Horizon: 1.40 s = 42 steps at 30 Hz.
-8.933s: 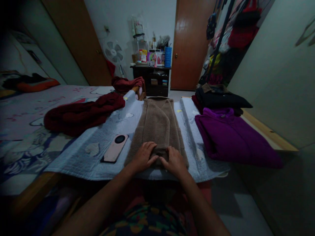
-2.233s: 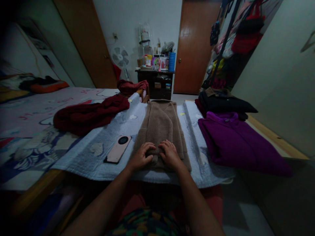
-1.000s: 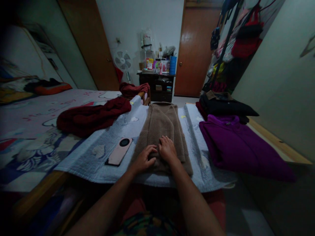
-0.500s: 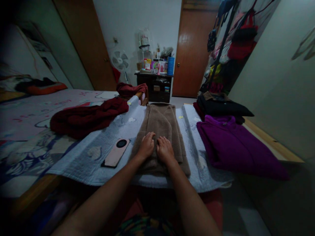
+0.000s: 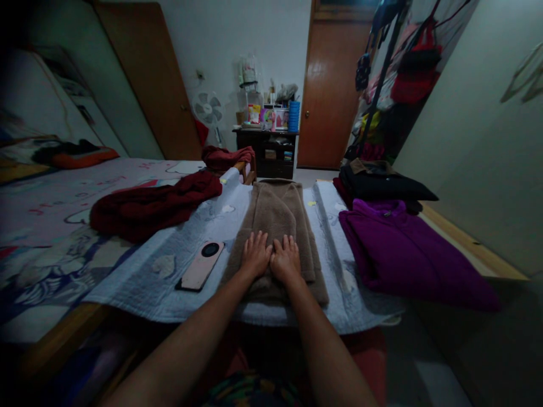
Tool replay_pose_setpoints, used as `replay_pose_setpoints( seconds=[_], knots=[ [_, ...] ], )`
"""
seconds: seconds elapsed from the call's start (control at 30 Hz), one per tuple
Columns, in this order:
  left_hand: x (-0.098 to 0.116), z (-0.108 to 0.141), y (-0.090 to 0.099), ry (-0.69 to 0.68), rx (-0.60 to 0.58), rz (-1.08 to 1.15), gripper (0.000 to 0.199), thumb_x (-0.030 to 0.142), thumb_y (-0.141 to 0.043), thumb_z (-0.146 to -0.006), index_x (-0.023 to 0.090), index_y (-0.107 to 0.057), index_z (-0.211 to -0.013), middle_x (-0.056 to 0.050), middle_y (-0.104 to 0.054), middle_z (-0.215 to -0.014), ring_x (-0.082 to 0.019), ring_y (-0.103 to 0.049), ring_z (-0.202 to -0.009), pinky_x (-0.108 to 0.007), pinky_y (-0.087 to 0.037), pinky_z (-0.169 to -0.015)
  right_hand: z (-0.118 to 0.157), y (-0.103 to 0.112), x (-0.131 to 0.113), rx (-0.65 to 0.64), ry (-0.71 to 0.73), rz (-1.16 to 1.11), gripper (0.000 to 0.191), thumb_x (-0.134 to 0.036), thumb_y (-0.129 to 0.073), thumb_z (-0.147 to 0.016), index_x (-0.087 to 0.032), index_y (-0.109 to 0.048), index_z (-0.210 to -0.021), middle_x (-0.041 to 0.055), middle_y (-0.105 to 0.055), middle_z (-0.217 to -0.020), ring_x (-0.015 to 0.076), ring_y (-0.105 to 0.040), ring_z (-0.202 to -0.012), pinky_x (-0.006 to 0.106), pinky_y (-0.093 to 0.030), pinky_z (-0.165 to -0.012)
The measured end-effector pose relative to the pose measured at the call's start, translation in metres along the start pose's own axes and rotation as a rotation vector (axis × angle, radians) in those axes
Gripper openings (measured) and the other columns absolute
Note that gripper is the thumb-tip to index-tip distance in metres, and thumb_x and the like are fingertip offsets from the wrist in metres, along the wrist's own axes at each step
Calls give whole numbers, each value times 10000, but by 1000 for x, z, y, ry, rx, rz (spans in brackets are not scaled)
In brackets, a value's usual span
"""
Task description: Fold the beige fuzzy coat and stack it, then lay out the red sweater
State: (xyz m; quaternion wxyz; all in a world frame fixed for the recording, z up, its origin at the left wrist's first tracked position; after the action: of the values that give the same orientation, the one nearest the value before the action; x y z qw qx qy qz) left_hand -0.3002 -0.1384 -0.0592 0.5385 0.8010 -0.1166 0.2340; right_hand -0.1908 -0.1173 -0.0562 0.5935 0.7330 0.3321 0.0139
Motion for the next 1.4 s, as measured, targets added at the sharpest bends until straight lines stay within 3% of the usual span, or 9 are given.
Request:
replay_pose_setpoints(
  seconds=[0.3, 0.57, 1.13, 1.4],
  knots=[
    [4, 1, 0, 22, -87, -278, 542, 395, -322, -980, 158, -398, -1461, -117, -349, -1547, -294, -228, -1453, -468, -214, -1167, -2, -1, 1, -154, -89, 73, 507, -291, -441, -925, -184, -470, -1420, 155, -322, -1548, 309, -196, -1458, 442, -199, -1149],
    [2, 1, -3, 21, -98, -348, 558, 419, -306, -985, 175, -367, -1483, -95, -343, -1553, -285, -242, -1449, -457, -227, -1167, -14, 3, 7, -252, -31, 129, 500, -297, -371, -960, -131, -437, -1427, 162, -380, -1515, 272, -288, -1425, 392, -227, -1139],
    [0, 0, -7, 18, -73, -323, 560, 408, -363, -965, 183, -378, -1478, -84, -359, -1546, -289, -246, -1446, -463, -224, -1171, -92, -9, 34, -216, -131, 186, 503, -354, -328, -983, -143, -399, -1434, 144, -293, -1564, 261, -229, -1446, 446, -217, -1133],
    [2, 2, -4, 11, -49, -312, 552, 408, -365, -965, 176, -399, -1465, -90, -375, -1537, -294, -263, -1439, -463, -231, -1168, -78, -9, 29, -222, -89, 206, 532, -336, -323, -984, -104, -362, -1462, 158, -267, -1571, 273, -192, -1459, 417, -210, -1141]
  ],
)
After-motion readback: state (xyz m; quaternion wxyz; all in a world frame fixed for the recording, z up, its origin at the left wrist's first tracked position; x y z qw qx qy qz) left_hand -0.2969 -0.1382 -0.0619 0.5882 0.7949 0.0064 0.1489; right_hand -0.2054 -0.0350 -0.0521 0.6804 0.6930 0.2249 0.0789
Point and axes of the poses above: each hand's wrist, its own z-axis away from the middle knuckle, its own y-axis out of the back of the hand, x = y × z, the point moved 7 cm from there along -z, towards the middle knuckle
